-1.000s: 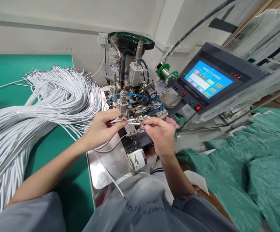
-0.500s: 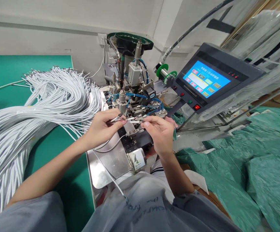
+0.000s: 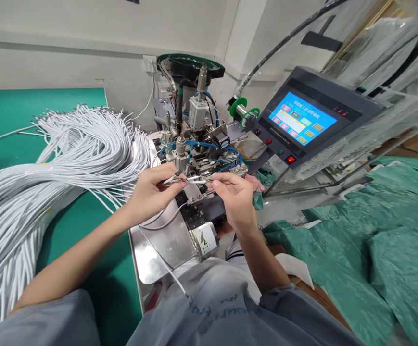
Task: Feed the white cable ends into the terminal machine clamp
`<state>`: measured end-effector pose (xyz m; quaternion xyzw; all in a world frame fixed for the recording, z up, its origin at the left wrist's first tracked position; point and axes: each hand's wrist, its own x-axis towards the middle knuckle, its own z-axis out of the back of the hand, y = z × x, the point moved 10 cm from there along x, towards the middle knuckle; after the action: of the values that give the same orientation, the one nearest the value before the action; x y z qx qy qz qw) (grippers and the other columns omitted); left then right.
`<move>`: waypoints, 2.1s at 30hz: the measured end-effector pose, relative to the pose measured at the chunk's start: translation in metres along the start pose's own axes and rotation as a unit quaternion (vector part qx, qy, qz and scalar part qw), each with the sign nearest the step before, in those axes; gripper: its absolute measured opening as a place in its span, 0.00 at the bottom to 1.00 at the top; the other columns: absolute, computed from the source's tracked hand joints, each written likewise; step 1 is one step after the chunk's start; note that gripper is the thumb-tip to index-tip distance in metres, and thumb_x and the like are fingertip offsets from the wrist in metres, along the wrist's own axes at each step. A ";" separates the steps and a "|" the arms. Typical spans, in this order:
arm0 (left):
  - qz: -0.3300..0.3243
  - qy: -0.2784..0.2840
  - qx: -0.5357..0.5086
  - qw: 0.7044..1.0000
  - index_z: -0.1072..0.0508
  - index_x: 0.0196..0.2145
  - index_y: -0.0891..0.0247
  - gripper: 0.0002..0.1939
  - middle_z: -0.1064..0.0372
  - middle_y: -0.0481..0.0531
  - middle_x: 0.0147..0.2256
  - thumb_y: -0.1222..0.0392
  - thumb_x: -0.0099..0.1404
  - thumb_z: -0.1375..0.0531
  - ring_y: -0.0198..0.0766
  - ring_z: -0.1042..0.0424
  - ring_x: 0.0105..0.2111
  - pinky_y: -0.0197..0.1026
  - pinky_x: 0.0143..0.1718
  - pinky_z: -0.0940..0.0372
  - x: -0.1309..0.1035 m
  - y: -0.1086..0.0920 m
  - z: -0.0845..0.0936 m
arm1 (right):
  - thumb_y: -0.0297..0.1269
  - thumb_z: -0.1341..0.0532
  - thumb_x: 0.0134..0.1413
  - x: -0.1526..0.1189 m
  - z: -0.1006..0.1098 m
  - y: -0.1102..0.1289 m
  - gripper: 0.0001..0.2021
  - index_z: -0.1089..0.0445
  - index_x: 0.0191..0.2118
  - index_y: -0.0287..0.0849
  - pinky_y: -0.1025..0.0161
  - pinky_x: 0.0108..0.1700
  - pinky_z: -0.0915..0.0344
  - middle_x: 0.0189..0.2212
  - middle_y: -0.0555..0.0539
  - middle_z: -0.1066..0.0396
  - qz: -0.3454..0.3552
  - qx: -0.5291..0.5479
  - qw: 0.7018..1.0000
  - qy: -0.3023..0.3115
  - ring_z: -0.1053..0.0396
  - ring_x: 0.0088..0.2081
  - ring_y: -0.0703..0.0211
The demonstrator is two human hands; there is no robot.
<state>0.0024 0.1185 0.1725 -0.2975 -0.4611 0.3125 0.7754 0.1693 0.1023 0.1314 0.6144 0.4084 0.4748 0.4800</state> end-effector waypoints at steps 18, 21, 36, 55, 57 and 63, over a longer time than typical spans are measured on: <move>-0.067 0.059 -0.082 0.993 0.28 0.28 0.66 0.12 0.34 0.53 0.28 0.57 0.65 0.46 0.34 0.37 0.28 0.37 0.29 0.42 0.004 0.008 -0.012 | 0.36 0.36 0.47 0.005 0.018 -0.029 0.05 0.27 0.31 0.41 0.64 0.34 0.31 0.24 0.50 0.28 -0.012 -0.009 1.000 -0.025 0.29 0.27 0.63; -0.057 0.079 -0.085 0.992 0.28 0.29 0.65 0.14 0.36 0.52 0.29 0.58 0.68 0.49 0.34 0.37 0.31 0.38 0.34 0.40 0.003 0.011 -0.016 | 0.35 0.38 0.49 0.007 0.024 -0.014 0.05 0.27 0.33 0.42 0.62 0.38 0.31 0.30 0.48 0.27 0.040 -0.062 0.996 -0.048 0.28 0.32 0.61; -0.048 0.124 -0.042 0.990 0.30 0.25 0.66 0.15 0.39 0.49 0.29 0.60 0.67 0.48 0.31 0.38 0.29 0.35 0.33 0.41 -0.002 0.004 -0.029 | 0.34 0.39 0.50 0.005 -0.029 0.037 0.05 0.29 0.26 0.43 0.63 0.36 0.31 0.25 0.51 0.28 0.120 -0.197 0.971 0.058 0.30 0.30 0.61; -0.067 -0.011 -0.053 0.996 0.25 0.28 0.66 0.03 0.34 0.49 0.25 0.66 0.59 0.39 0.27 0.40 0.22 0.31 0.18 0.50 -0.003 0.005 -0.012 | 0.31 0.37 0.47 0.007 -0.018 0.014 0.01 0.28 0.28 0.41 0.66 0.36 0.31 0.26 0.51 0.27 0.075 -0.135 0.987 0.054 0.29 0.31 0.64; -0.077 -0.017 -0.046 0.996 0.24 0.28 0.66 0.03 0.33 0.49 0.25 0.67 0.58 0.39 0.27 0.39 0.23 0.30 0.18 0.48 -0.004 0.004 -0.012 | 0.31 0.37 0.47 0.006 -0.018 0.014 0.01 0.28 0.27 0.41 0.67 0.36 0.31 0.25 0.52 0.27 0.077 -0.130 0.987 0.058 0.29 0.30 0.64; -0.096 -0.038 -0.019 0.994 0.24 0.28 0.65 0.03 0.33 0.49 0.25 0.67 0.58 0.39 0.27 0.37 0.24 0.30 0.20 0.45 -0.005 0.000 -0.008 | 0.29 0.37 0.45 0.005 -0.017 0.012 0.01 0.29 0.27 0.41 0.66 0.36 0.31 0.26 0.51 0.28 0.081 -0.122 0.988 0.052 0.29 0.31 0.64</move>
<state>0.0075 0.1132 0.1671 -0.2544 -0.5225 0.2390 0.7779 0.1542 0.1086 0.1455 0.5565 0.3203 0.5901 0.4893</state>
